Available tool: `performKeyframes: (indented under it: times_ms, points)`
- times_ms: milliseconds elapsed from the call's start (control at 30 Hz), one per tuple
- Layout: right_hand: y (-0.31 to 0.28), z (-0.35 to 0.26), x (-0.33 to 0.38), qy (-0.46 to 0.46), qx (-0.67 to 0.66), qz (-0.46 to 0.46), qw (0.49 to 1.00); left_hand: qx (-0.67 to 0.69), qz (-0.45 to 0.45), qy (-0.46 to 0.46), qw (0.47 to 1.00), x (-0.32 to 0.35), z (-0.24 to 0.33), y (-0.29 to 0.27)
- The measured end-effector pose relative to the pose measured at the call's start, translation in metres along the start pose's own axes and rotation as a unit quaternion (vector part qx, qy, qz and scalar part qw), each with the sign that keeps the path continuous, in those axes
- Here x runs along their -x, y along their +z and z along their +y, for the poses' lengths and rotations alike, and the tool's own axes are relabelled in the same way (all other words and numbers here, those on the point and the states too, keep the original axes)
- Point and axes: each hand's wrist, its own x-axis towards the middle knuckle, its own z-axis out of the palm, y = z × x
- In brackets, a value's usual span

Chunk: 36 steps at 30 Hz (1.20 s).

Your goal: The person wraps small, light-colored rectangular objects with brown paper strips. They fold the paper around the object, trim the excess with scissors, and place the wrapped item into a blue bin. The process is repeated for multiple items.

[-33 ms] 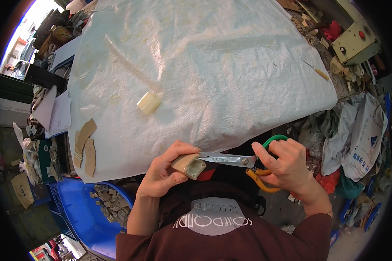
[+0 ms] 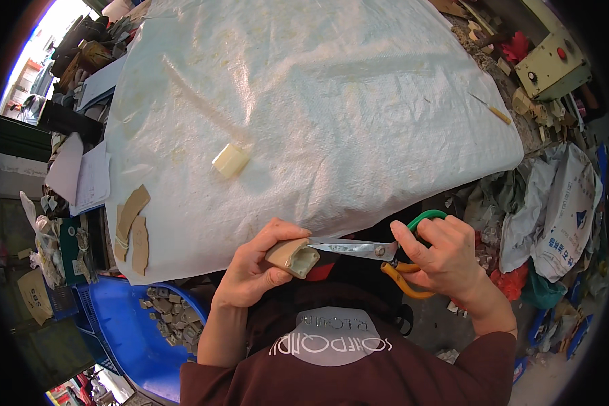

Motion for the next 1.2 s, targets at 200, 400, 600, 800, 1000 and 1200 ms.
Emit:
performKeyframes:
  times_ms: [200,400,600,800,1000,1200]
  points:
    - [0.001,0.006,0.000,-0.050,0.031,0.027,0.998,0.045,-0.016,-0.042,0.998,0.004,0.001,-0.003]
    - [0.014,0.019,0.001,-0.108,0.032,0.076,0.991,0.161,-0.036,-0.050,0.985,0.003,-0.003,0.002]
    - [0.019,0.025,-0.002,-0.100,0.015,0.064,0.993,0.231,-0.061,-0.043,0.970,0.002,-0.010,0.001]
    - [0.021,0.026,-0.003,-0.108,0.022,0.055,0.992,0.236,-0.081,-0.056,0.967,0.003,-0.012,-0.001]
    - [0.033,0.032,0.007,-0.136,-0.032,0.070,0.988,0.301,-0.093,-0.077,0.946,0.001,-0.013,0.007]
    - [0.038,0.030,0.003,-0.122,-0.051,0.081,0.988,0.380,-0.125,-0.097,0.911,0.005,-0.027,0.005]
